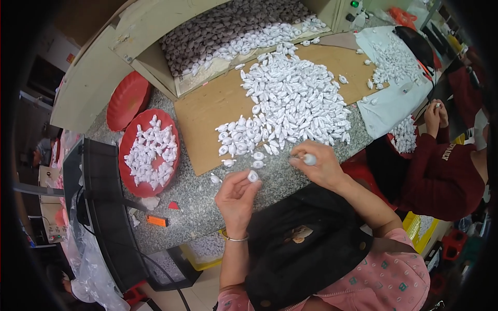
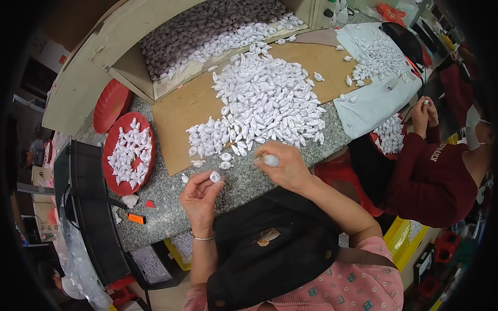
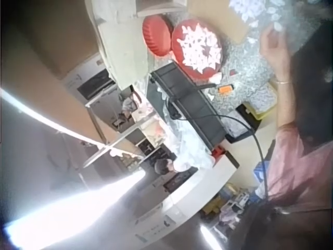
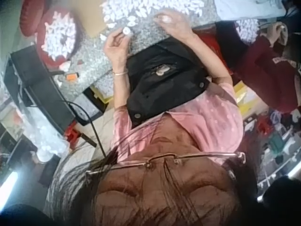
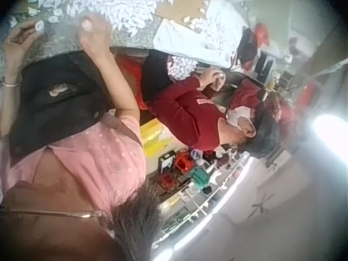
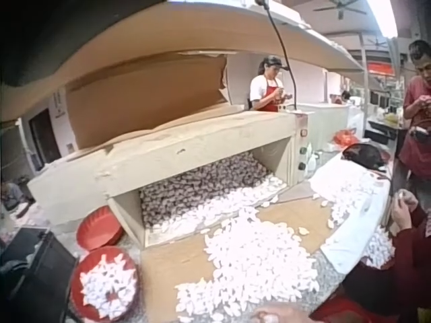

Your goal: Picking up small white components and assembling or sorting them into a tray on a production line.

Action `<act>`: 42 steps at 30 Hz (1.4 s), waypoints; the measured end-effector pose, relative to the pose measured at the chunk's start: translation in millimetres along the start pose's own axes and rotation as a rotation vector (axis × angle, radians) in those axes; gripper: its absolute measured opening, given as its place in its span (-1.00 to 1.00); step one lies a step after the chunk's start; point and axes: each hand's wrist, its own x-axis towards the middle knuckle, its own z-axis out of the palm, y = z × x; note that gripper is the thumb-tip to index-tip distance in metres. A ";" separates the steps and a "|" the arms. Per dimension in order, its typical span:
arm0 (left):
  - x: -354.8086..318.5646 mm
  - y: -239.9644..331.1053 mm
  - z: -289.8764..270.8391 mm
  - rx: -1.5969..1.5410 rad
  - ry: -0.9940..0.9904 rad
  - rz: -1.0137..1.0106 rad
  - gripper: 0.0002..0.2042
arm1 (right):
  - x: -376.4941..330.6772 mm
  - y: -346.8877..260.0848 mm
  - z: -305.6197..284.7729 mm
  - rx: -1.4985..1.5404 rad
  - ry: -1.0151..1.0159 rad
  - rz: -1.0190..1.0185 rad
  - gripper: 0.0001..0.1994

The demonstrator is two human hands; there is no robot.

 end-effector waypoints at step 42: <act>-8.3 -6.4 2.3 -0.089 -0.006 0.007 -0.71 | 1.5 14.8 -2.8 -0.379 -0.068 -0.266 -0.72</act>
